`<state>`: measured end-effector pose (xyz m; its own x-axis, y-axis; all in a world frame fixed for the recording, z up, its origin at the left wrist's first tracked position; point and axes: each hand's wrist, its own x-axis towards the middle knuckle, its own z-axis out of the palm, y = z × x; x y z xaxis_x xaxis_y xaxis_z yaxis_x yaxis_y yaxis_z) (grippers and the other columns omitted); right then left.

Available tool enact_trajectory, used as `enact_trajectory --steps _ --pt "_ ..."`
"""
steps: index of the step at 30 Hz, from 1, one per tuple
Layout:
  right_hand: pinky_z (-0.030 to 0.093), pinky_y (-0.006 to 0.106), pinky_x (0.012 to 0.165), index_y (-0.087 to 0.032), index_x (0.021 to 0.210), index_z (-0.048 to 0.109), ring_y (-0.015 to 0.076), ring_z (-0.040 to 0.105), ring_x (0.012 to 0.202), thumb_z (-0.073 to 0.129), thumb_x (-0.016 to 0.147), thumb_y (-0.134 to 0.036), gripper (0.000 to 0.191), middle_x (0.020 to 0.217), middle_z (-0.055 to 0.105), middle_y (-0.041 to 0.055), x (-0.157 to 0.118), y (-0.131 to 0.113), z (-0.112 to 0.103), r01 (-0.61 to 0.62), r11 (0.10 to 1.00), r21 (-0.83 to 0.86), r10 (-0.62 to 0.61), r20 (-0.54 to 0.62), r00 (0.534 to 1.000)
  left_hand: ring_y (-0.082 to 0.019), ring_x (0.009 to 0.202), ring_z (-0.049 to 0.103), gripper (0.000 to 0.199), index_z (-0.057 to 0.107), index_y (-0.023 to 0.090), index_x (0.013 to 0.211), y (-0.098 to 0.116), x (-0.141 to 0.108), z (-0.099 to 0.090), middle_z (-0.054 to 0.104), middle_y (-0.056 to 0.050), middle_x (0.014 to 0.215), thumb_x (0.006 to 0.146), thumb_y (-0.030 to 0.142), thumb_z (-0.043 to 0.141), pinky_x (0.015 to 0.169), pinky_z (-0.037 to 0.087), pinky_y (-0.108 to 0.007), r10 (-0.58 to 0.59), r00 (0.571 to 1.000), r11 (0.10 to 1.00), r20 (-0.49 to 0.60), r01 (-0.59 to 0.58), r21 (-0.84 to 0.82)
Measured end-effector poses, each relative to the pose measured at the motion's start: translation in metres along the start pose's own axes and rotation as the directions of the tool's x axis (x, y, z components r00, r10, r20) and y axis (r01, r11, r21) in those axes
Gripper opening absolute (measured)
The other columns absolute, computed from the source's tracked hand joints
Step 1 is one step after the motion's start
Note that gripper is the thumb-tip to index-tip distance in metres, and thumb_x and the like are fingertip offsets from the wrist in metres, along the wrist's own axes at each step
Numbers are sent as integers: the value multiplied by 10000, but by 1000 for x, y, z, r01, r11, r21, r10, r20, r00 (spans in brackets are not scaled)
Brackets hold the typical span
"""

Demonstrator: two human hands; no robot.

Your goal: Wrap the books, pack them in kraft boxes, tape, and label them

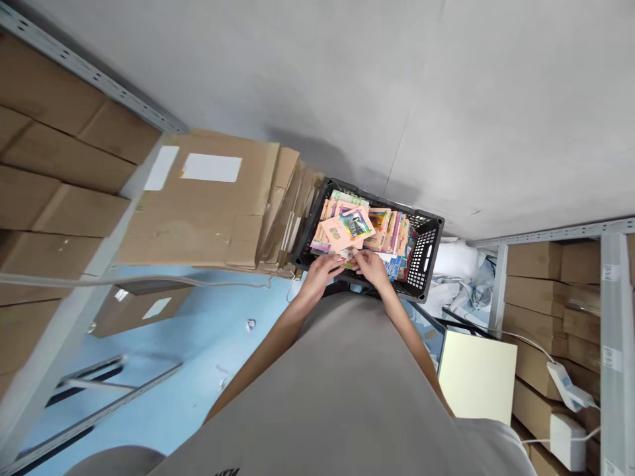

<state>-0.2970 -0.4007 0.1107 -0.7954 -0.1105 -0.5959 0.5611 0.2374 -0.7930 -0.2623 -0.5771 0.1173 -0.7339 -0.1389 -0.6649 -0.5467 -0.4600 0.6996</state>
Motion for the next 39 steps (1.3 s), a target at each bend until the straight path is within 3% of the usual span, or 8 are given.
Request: enact_trajectory --steps 5,11,15,18,22,27,31,39 --pt "689 340 639 -205 873 778 241 839 716 673 966 -882 691 887 879 122 10 -13 18 -123 992 10 124 -12 992 -268 969 820 491 708 222 1021 11 19 -7 835 -77 1018 738 550 940 1033 639 -506 64 996 992 60 -70 101" --pt "670 395 568 -249 942 740 279 819 631 565 959 -958 731 758 854 89 7 -17 3 -119 993 9 118 -169 979 -307 969 820 343 782 242 962 14 23 -9 838 -93 1010 797 511 917 1037 645 -498 69 916 911 396 -219 350" --pt "700 454 650 -267 961 764 304 817 637 516 947 -998 772 719 829 92 -1 -21 0 -94 991 -92 68 -253 965 -317 1077 777 313 726 255 1055 21 14 -25 780 -111 1137 830 391 896 1100 617 -513 282 937 825 205 -346 446" --pt "708 500 743 -252 958 789 347 828 670 571 918 -1000 781 741 828 123 -6 -22 3 -86 972 -221 23 -271 962 -354 1317 689 364 685 249 1218 35 19 -32 702 -170 1344 909 374 832 1246 520 -533 505 855 715 115 -489 500" --pt "703 539 839 -225 999 791 383 856 761 586 935 -972 778 810 844 147 -6 -20 8 -115 960 -255 38 -289 957 -428 1593 521 546 632 182 1401 46 43 -21 610 -262 1578 925 381 812 1393 350 -581 461 868 699 185 -484 526" --pt "716 468 696 -230 1088 737 338 864 807 656 929 -908 701 1022 875 136 -2 -11 18 -96 994 -56 76 -282 956 -495 1735 304 694 561 132 1514 40 49 2 448 -314 1756 911 355 821 1430 216 -673 434 881 693 190 -461 555" --pt "731 403 715 -238 1154 742 296 883 893 729 955 -780 577 1093 884 99 -3 -6 25 -96 980 174 131 -203 970 -441 1637 473 684 600 190 1499 45 39 13 553 -245 1640 866 277 846 1394 342 -599 512 837 652 192 -524 548" --pt "719 351 834 -237 1197 737 244 889 950 784 992 -650 463 1090 890 72 -6 -6 35 -104 938 330 158 -140 977 -420 1215 761 564 618 270 940 67 57 21 788 -88 985 576 336 1044 1033 580 -460 228 967 781 112 -251 572"
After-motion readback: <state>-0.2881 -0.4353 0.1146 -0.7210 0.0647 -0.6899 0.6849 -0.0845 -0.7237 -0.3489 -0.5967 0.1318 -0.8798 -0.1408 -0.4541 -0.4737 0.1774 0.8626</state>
